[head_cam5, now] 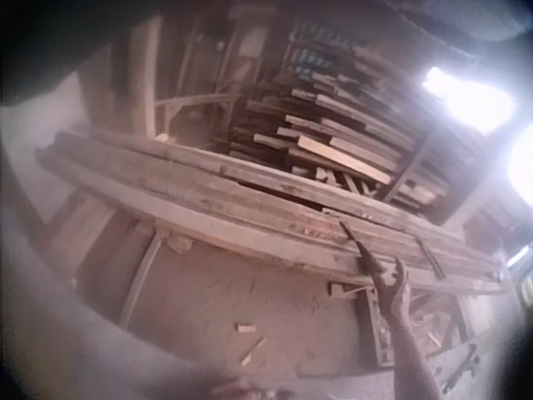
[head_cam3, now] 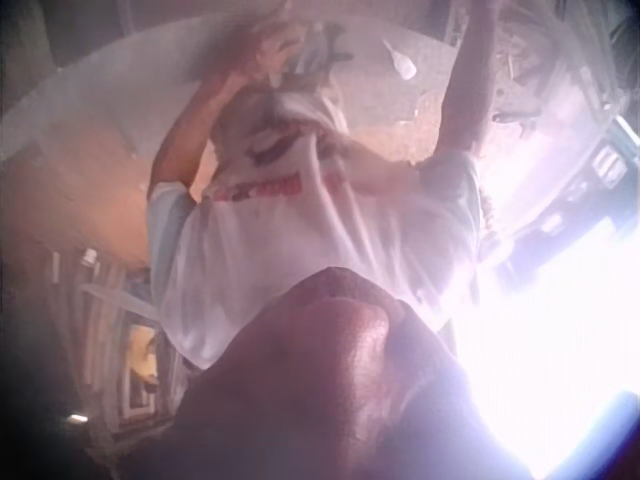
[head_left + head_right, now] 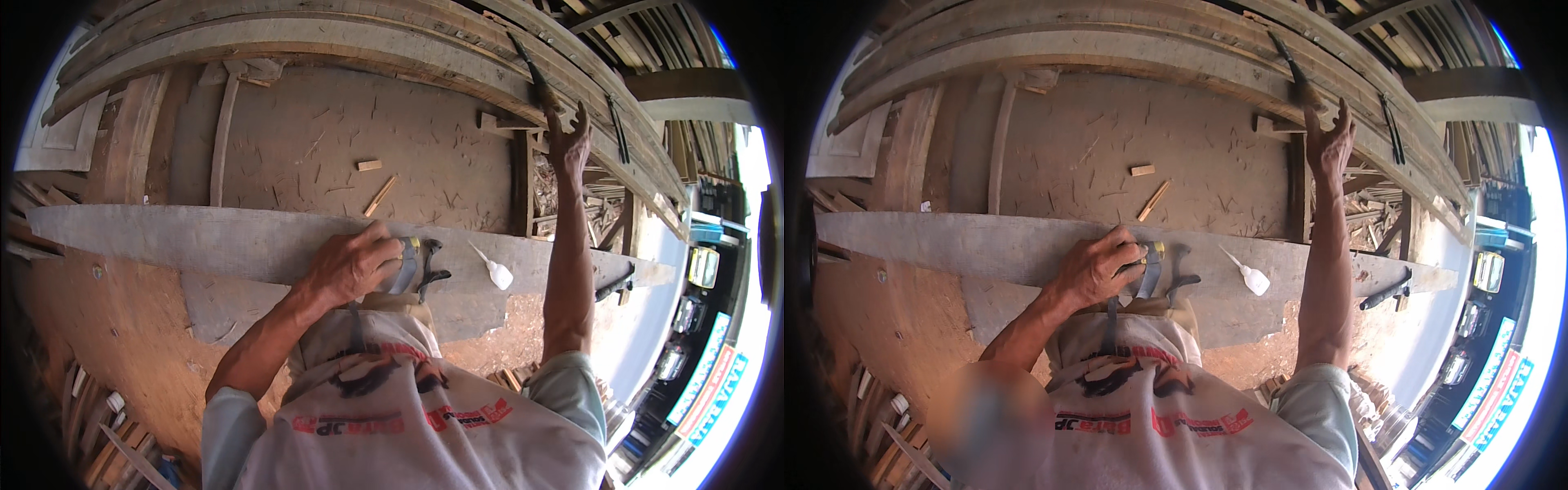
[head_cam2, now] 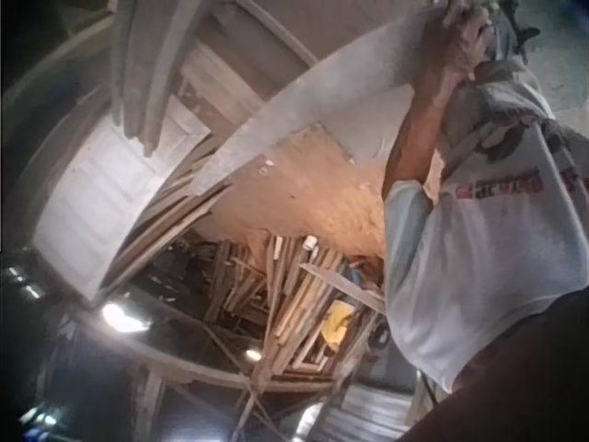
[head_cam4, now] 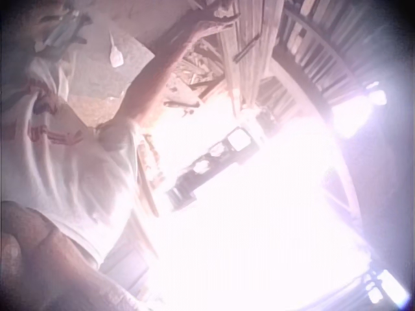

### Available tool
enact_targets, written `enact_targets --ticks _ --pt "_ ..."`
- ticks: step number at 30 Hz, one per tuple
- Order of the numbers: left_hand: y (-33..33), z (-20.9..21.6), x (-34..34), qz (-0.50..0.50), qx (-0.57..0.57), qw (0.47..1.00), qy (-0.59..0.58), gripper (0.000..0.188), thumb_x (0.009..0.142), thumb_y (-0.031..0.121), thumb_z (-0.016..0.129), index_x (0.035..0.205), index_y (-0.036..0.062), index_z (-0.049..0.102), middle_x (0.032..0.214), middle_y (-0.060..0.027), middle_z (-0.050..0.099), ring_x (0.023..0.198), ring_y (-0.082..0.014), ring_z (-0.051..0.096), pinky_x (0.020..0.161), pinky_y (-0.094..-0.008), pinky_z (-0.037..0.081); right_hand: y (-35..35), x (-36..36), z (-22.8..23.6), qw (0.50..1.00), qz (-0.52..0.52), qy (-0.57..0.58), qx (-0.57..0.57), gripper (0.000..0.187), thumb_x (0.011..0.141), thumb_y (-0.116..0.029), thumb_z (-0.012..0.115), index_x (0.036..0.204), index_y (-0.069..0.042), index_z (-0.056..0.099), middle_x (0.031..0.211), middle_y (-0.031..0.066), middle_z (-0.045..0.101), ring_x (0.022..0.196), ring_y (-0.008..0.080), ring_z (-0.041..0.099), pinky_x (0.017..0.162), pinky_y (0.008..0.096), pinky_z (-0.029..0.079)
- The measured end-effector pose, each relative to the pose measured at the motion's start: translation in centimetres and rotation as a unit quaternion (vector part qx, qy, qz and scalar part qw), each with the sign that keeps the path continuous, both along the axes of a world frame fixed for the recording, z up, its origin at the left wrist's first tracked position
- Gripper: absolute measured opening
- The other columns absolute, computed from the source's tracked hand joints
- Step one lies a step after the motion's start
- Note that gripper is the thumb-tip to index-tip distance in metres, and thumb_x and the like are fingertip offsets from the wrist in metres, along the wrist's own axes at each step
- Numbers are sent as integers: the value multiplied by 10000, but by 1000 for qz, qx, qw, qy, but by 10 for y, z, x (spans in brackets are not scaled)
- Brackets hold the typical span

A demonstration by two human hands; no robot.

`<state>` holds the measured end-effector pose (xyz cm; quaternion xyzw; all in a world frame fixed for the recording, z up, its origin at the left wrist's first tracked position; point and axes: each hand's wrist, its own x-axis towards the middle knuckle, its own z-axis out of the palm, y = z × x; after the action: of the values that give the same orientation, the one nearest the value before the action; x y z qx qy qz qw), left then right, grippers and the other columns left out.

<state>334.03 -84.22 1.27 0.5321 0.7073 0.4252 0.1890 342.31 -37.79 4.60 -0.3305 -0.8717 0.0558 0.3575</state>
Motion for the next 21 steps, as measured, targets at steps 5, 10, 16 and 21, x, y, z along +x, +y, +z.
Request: enact_targets --ticks 5,10,16,21 --pt "0 2 1 0 -7 1000 11 314 824 94 866 1076 90 679 1022 -55 636 814 -282 727 688 -419 624 51 -21 -8 972 -3 -143 -184 736 908 -557 770 1414 -33 664 1331 249 710 1214 382 692 994 464 535" --pt "-1 2 2 12 -11 1000 7 315 823 98 865 1080 83 683 1024 -61 640 831 -293 725 711 -419 625 9 -16 37 987 -5 38 -155 540 913 -410 808 1311 -54 727 1141 166 769 1037 294 723 929 405 550" --pt "1 2 0 11 4 1000 -2 298 824 77 859 1070 70 690 1029 -80 658 880 -313 728 723 -424 614 -62 41 132 862 56 462 -199 244 942 -188 765 1033 31 709 748 78 696 747 205 707 810 364 593" --pt "3 7 -5 -1 7 1000 -17 301 825 44 853 1076 50 687 1045 -99 672 909 -318 734 743 -416 611 -129 82 142 739 126 528 -399 202 1044 -239 697 1054 -49 629 907 80 654 786 175 631 713 329 556"
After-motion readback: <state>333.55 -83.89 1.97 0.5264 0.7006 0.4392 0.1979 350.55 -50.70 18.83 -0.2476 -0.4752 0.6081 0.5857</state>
